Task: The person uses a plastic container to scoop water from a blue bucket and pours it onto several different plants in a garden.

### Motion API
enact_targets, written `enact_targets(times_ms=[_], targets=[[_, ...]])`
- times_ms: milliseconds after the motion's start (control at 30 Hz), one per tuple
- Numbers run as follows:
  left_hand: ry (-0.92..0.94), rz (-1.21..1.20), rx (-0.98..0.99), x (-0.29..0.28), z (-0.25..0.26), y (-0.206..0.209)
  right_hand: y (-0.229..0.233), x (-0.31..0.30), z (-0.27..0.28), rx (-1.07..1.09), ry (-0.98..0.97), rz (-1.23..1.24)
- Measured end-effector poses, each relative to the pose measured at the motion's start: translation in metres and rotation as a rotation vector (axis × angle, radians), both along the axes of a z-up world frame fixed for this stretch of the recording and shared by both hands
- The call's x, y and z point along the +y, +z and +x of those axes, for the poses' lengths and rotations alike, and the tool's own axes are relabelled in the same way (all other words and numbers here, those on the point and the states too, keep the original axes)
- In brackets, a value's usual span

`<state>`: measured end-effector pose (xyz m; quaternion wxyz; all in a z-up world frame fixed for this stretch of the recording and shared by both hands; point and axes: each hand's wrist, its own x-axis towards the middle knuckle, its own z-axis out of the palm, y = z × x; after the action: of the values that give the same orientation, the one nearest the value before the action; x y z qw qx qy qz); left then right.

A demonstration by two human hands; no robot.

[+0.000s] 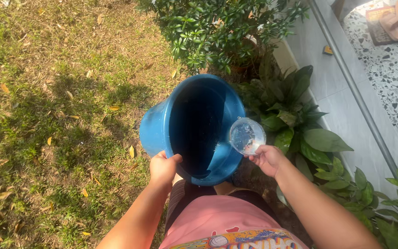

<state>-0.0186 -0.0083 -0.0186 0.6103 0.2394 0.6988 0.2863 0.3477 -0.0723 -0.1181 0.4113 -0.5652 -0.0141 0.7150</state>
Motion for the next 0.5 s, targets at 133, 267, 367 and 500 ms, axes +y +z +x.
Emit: enact_targets(times_ms=[133, 267, 367, 500], targets=[[-0.044, -0.025, 0.037, 0.007, 0.007, -0.003, 0.001, -0.023, 0.049, -0.045, -0.166, 0.001], [-0.109, -0.036, 0.107, 0.011, 0.009, -0.006, -0.022, -0.050, 0.096, -0.082, -0.323, 0.007], [-0.104, -0.046, 0.114, 0.012, 0.010, -0.010, -0.048, -0.074, 0.126, -0.117, -0.442, -0.060], [-0.099, -0.007, 0.026, 0.011, 0.009, -0.020, -0.079, -0.101, 0.151, -0.129, -0.554, -0.124]])
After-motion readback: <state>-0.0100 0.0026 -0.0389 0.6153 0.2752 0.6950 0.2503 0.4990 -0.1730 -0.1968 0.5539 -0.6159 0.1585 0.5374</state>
